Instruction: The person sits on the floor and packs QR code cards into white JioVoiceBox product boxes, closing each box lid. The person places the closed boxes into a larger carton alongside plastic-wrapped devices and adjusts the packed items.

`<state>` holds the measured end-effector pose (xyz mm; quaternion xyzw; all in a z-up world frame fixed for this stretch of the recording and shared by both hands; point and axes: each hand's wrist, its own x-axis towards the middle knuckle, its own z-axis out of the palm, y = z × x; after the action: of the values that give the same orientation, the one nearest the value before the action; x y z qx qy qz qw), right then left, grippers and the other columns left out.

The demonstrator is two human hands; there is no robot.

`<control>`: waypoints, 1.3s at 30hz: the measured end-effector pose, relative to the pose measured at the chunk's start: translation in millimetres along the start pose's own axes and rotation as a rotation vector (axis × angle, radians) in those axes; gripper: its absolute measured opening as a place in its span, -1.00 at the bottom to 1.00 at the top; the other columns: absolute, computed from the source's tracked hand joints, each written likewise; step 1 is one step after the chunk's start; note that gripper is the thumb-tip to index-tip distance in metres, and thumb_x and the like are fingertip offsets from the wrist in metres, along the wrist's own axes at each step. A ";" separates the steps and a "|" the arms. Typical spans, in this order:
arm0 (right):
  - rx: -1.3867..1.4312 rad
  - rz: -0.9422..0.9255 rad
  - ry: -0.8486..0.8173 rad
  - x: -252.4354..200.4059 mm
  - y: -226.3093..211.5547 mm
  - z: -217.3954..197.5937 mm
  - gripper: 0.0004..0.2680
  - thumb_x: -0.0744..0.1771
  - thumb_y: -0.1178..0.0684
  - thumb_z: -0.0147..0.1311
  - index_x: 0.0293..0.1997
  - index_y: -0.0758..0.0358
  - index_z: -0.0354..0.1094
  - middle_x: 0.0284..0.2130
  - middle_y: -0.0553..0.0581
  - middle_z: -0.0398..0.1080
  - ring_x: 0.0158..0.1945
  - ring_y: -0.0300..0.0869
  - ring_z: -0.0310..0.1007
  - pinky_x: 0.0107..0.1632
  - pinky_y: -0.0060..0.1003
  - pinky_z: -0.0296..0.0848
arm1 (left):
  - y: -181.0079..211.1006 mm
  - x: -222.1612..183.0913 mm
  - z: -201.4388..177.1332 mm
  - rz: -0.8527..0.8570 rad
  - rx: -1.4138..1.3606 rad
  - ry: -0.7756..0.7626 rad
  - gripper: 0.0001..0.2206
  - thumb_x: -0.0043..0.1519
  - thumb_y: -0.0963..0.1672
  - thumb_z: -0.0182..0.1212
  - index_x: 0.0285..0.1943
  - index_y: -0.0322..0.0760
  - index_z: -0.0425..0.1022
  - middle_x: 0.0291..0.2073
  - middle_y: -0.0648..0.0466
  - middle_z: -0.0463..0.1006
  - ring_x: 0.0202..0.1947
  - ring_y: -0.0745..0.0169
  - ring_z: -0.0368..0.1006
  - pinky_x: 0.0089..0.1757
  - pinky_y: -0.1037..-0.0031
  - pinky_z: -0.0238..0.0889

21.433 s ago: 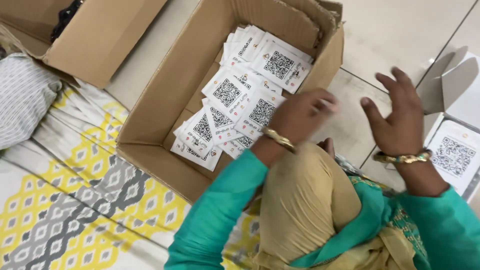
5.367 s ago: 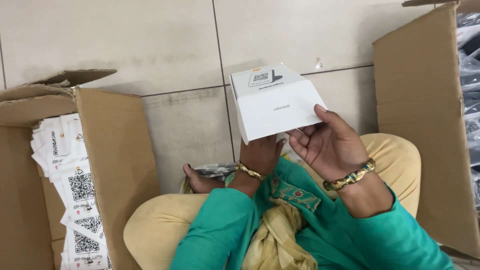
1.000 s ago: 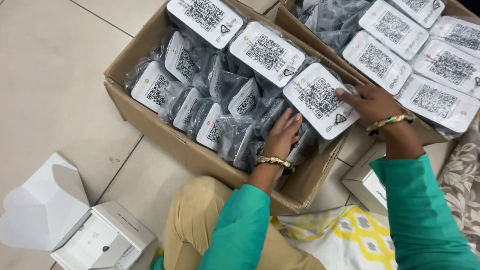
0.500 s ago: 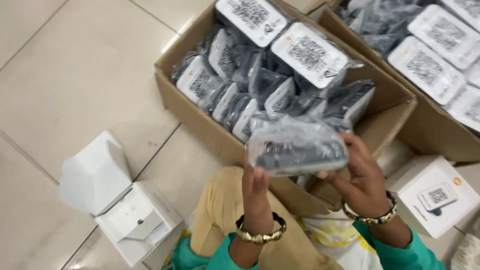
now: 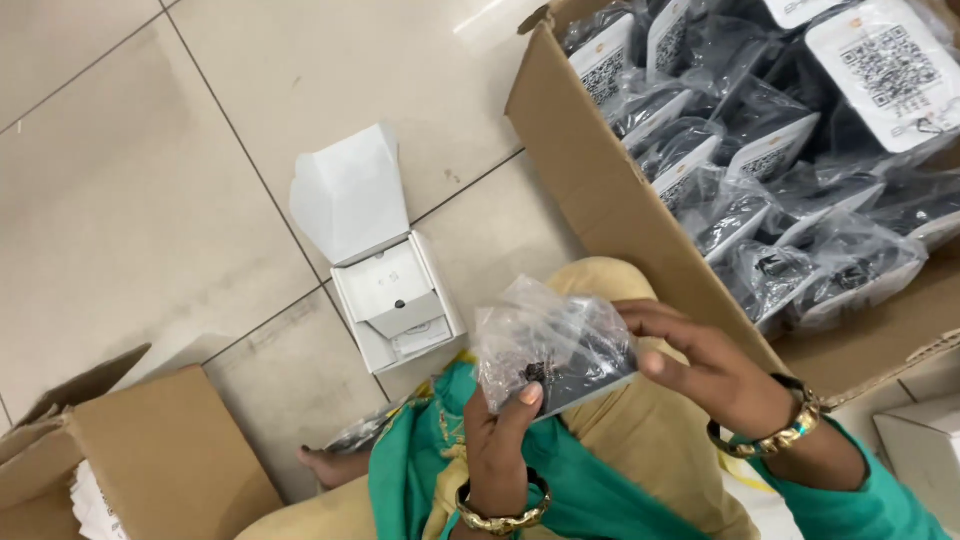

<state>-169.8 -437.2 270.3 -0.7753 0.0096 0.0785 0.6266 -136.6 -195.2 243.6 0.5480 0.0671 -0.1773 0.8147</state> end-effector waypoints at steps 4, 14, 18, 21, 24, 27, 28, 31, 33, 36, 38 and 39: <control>-0.160 0.020 0.023 30.2 -41.6 21.2 -0.61 0.31 -0.09 0.21 0.20 0.31 0.34 0.13 0.15 0.46 0.21 -0.10 0.41 0.22 -0.20 0.32 | 4.9 -5.0 -14.7 0.078 -0.013 -0.042 -0.74 0.34 -0.18 0.17 0.10 -0.56 0.56 -0.07 -0.02 0.63 -0.07 0.27 0.49 -0.03 0.41 0.34; 0.263 0.144 -0.061 107.7 -39.3 117.3 -0.85 0.36 0.11 0.14 -0.18 0.42 0.57 -0.40 0.03 0.54 -0.28 -0.35 0.41 -0.20 -0.40 0.39 | 52.5 7.7 -75.6 0.257 -0.034 0.125 -0.72 0.31 -0.20 0.19 0.19 -0.46 0.51 0.00 0.08 0.61 -0.02 0.40 0.47 -0.01 0.52 0.31; 0.436 0.161 -0.045 129.3 -30.0 150.9 -0.79 0.35 0.20 0.15 0.10 0.32 0.39 -0.47 -0.04 0.47 -0.32 -0.40 0.39 -0.24 -0.47 0.34 | 36.8 13.7 -121.5 0.145 0.011 0.179 -0.72 0.42 -0.12 0.13 0.07 -0.50 0.63 -0.18 0.10 0.61 -0.23 0.45 0.32 -0.17 0.57 0.18; 0.508 0.169 -0.090 145.6 -1.1 169.3 -0.74 0.35 0.25 0.13 0.17 0.29 0.28 -0.49 0.02 0.49 -0.35 -0.34 0.43 -0.26 -0.45 0.34 | 53.1 20.5 -133.0 0.122 0.029 0.144 -0.71 0.42 -0.09 0.13 0.01 -0.46 0.66 -0.26 0.15 0.58 -0.29 0.47 0.30 -0.21 0.59 0.16; 0.509 0.199 -0.183 156.4 26.1 182.5 -0.82 0.37 0.28 0.09 0.08 0.36 0.31 -0.40 0.07 0.52 -0.31 -0.29 0.48 -0.23 -0.40 0.39 | 59.4 29.2 -145.4 0.184 0.074 0.063 -0.75 0.36 -0.08 0.17 -0.01 -0.39 0.62 -0.18 0.16 0.54 -0.20 0.44 0.35 -0.13 0.58 0.22; 0.414 0.225 -0.330 159.1 48.1 192.5 -0.84 0.37 0.25 0.04 0.04 0.39 0.40 -0.25 0.07 0.51 -0.18 -0.31 0.47 -0.10 -0.40 0.43 | 41.4 37.0 -164.6 0.305 0.203 0.019 -0.75 0.34 -0.08 0.24 -0.03 -0.41 0.62 -0.04 0.10 0.43 -0.07 0.36 0.37 -0.04 0.53 0.25; 0.348 0.225 -0.412 158.8 55.8 195.0 -0.82 0.37 0.23 0.00 0.05 0.38 0.43 -0.17 0.07 0.51 -0.10 -0.33 0.46 -0.03 -0.41 0.44 | 32.7 39.4 -171.1 0.372 0.291 0.011 -0.76 0.35 -0.09 0.27 -0.04 -0.44 0.63 0.01 0.07 0.36 -0.01 0.31 0.35 0.00 0.50 0.26; 0.376 0.361 -0.507 160.0 55.4 188.7 -0.77 0.37 0.14 -0.05 0.07 0.38 0.47 -0.09 0.09 0.53 0.00 -0.29 0.45 0.09 -0.41 0.40 | 41.0 41.0 -175.9 0.426 0.401 0.035 -0.78 0.34 -0.10 0.29 -0.08 -0.45 0.64 0.10 0.01 0.33 0.04 0.26 0.31 0.07 0.46 0.25; 0.338 0.337 -0.566 162.9 19.6 190.1 -0.79 0.36 0.13 -0.01 0.04 0.39 0.47 -0.09 0.08 0.52 0.02 -0.28 0.44 0.10 -0.40 0.39 | 40.3 43.3 -177.2 0.392 0.371 0.037 -0.78 0.33 -0.10 0.28 -0.11 -0.43 0.64 0.09 0.03 0.37 0.04 0.28 0.33 0.05 0.48 0.25; 0.207 0.217 -0.649 165.3 11.9 190.6 -0.84 0.36 0.13 0.11 -0.05 0.41 0.48 -0.14 0.07 0.47 -0.02 -0.27 0.41 0.06 -0.37 0.36 | 25.1 49.7 -184.9 0.230 0.310 0.066 -0.79 0.31 -0.10 0.31 -0.17 -0.42 0.64 -0.07 0.07 0.44 -0.09 0.34 0.33 -0.07 0.51 0.22; 0.121 0.126 -0.676 164.5 27.2 193.1 -0.88 0.36 0.15 0.18 -0.12 0.42 0.48 -0.19 0.07 0.42 -0.07 -0.27 0.38 0.00 -0.36 0.36 | 16.9 55.0 -189.9 0.094 0.282 0.096 -0.79 0.30 -0.10 0.33 -0.21 -0.42 0.64 -0.23 0.09 0.45 -0.21 0.38 0.31 -0.19 0.53 0.19; 0.153 0.169 -0.634 164.3 36.5 194.9 -0.89 0.37 0.14 0.19 -0.17 0.42 0.49 -0.26 0.06 0.42 -0.15 -0.29 0.36 -0.08 -0.36 0.36 | 16.3 58.4 -190.9 0.027 0.226 0.131 -0.82 0.29 -0.12 0.34 -0.22 -0.41 0.63 -0.32 0.11 0.48 -0.30 0.42 0.32 -0.26 0.55 0.19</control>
<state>-33.0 -241.6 173.5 -0.6595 -0.1155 0.3664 0.6461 -60.2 -27.3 165.6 0.6474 0.0923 -0.1368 0.7441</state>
